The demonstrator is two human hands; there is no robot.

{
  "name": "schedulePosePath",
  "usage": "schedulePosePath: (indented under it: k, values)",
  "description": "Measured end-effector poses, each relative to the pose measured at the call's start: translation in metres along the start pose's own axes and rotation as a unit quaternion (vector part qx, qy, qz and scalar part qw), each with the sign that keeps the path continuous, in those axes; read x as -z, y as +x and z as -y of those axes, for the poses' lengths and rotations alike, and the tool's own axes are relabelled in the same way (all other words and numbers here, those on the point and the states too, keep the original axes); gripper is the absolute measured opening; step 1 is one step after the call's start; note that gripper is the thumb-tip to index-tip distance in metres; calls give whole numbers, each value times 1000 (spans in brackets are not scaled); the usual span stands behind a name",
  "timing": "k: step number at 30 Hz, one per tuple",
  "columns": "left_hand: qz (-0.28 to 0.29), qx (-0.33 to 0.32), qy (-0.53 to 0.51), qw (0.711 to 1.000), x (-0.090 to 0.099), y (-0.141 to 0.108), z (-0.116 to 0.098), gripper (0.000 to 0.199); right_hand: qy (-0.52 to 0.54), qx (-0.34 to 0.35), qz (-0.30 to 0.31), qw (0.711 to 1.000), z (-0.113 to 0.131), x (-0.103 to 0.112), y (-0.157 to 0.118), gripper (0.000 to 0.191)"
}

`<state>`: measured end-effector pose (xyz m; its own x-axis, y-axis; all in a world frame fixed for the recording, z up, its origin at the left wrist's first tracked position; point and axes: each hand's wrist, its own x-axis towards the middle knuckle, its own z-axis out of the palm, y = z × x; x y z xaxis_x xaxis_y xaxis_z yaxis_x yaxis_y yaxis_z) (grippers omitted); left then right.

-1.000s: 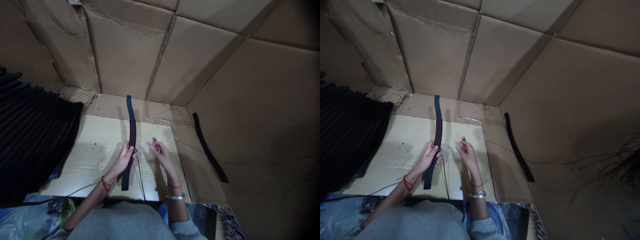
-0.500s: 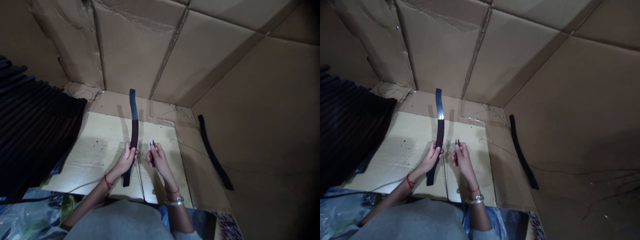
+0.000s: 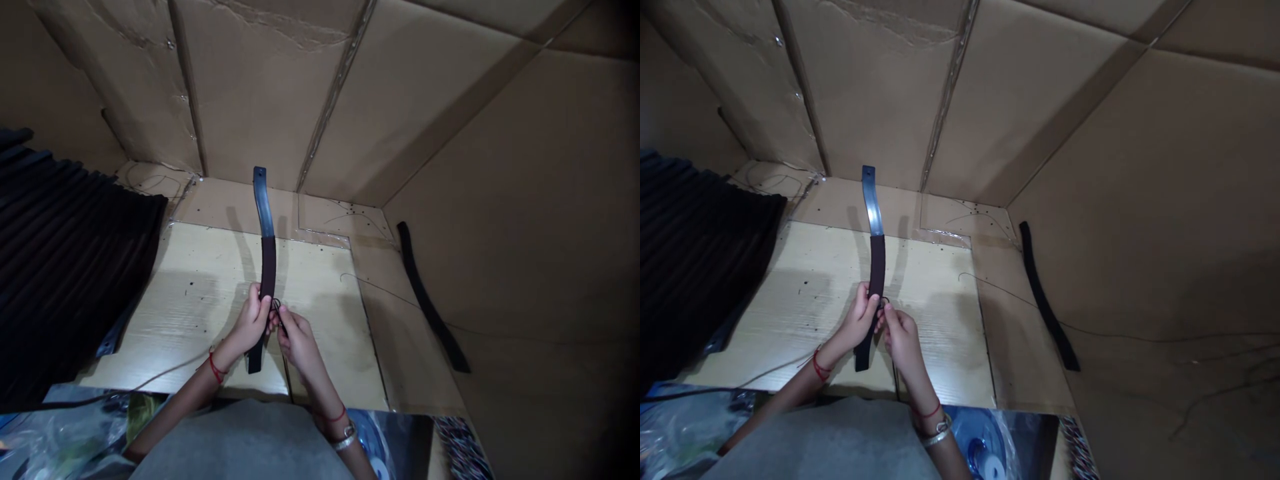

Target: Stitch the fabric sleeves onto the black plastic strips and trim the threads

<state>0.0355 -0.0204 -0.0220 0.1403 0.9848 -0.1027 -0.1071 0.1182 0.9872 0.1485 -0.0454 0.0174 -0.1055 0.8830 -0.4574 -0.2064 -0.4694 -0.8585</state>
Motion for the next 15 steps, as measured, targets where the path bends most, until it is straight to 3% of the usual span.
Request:
schedulePosePath:
  k: [15]
  values:
    - [10, -6, -35, 999, 0, 2, 6, 30, -4, 24, 19, 1000, -6, 0, 6, 49]
